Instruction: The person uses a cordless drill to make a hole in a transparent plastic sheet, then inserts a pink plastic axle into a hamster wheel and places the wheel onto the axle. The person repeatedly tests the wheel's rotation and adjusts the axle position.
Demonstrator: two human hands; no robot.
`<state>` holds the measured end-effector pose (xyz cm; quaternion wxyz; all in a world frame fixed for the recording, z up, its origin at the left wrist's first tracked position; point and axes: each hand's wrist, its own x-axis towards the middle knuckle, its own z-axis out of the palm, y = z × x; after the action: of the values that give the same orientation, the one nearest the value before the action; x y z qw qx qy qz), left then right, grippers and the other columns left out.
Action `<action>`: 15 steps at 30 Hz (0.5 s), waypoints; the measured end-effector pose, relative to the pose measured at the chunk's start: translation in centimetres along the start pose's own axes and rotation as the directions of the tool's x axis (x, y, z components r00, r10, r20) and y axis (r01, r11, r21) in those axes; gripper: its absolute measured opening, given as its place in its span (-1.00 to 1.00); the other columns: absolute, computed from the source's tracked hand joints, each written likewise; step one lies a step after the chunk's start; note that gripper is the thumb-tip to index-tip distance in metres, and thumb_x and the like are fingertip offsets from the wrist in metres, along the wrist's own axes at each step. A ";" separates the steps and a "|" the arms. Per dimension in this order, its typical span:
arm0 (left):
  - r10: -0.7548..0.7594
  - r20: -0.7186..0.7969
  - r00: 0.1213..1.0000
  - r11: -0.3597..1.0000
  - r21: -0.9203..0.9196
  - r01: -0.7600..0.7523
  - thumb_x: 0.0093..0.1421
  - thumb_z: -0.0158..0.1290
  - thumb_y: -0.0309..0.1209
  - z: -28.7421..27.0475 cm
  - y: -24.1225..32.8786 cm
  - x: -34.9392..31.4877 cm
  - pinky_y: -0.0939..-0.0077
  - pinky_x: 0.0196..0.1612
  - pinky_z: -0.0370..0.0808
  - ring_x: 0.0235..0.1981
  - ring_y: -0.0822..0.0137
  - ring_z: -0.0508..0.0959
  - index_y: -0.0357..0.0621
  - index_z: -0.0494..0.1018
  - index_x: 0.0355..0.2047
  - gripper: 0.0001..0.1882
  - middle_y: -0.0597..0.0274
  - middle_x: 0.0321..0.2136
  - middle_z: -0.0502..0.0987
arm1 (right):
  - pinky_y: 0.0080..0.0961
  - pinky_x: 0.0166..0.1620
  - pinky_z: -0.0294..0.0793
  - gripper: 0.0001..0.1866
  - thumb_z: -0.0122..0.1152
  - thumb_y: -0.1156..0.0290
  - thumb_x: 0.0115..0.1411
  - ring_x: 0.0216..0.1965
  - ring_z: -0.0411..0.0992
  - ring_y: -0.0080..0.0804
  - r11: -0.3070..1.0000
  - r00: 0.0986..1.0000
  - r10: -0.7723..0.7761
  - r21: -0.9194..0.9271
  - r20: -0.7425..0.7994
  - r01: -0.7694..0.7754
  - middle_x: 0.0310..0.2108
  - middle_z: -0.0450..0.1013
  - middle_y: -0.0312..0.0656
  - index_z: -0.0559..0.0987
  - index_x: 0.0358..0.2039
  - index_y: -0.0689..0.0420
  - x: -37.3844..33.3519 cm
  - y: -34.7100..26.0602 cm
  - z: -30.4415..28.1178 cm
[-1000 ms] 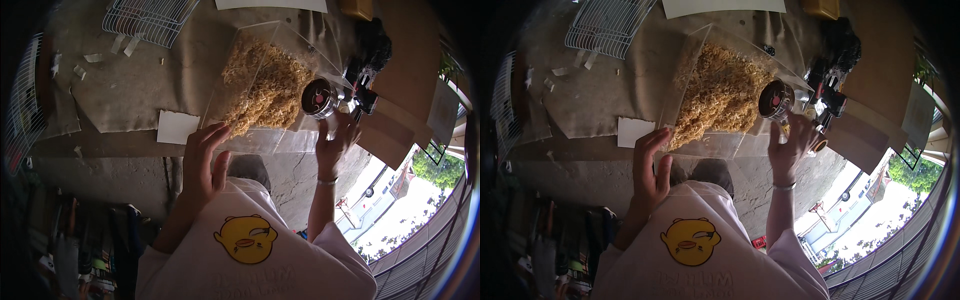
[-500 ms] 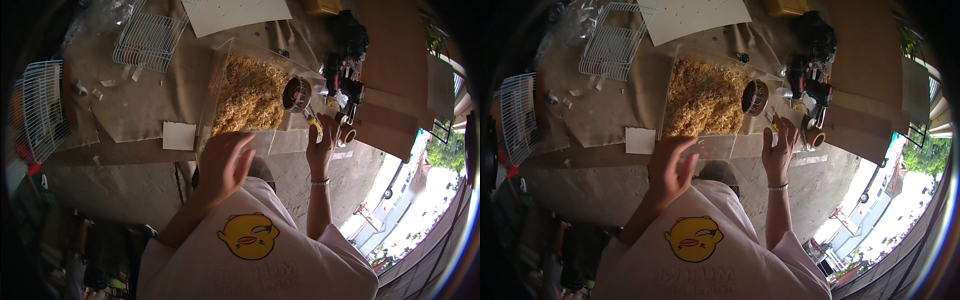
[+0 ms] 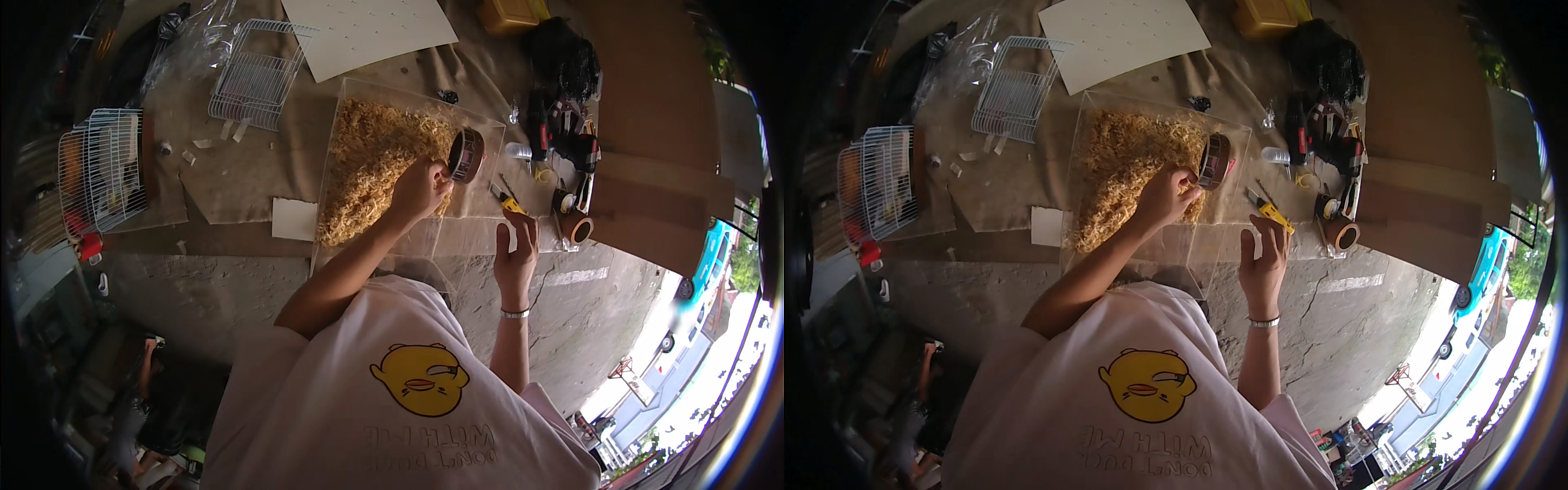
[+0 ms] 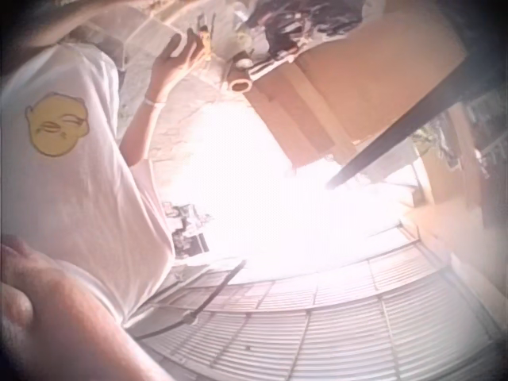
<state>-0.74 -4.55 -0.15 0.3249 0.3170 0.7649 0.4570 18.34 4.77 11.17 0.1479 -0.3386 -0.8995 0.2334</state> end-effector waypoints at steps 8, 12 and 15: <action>-0.020 0.016 1.000 0.978 -0.207 0.023 0.27 0.27 -0.19 -0.4 2.2 2.4 0.46 -0.41 0.41 -0.52 0.41 0.50 -0.22 0.57 -0.40 -0.69 0.22 -0.54 0.55 | -0.20 0.11 0.45 -0.79 0.22 0.42 0.34 0.00 0.49 -0.01 0.999 1.000 0.019 0.048 0.016 -0.020 -0.11 0.55 -0.03 0.62 -0.06 0.20 0.4 2.1 -1.0; -0.102 -0.113 0.988 0.986 -0.142 0.085 0.33 0.12 0.08 0.1 2.9 6.4 0.28 -0.31 0.54 -0.41 0.19 0.63 -0.26 0.56 -0.42 -0.44 0.03 -0.43 0.63 | -0.20 0.09 0.46 -0.79 0.22 0.43 0.34 -0.03 0.50 -0.01 0.998 0.999 0.020 0.065 0.038 -0.023 -0.11 0.55 -0.03 0.62 -0.07 0.20 1.5 2.1 -0.9; -0.211 -0.207 0.955 0.963 -0.214 0.166 0.39 0.02 0.11 0.4 2.6 6.9 0.28 -0.28 0.54 -0.43 0.17 0.60 -0.27 0.55 -0.34 -0.41 0.03 -0.42 0.62 | -0.23 0.04 0.49 -0.79 0.21 0.43 0.35 -0.08 0.52 -0.03 0.994 0.999 0.029 0.107 0.044 -0.034 -0.14 0.56 -0.04 0.62 -0.06 0.21 2.1 2.4 -0.2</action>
<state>-3.99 1.97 0.62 0.3067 0.1545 0.7757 0.5295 18.18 7.82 10.28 0.1433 -0.3391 -0.8831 0.2909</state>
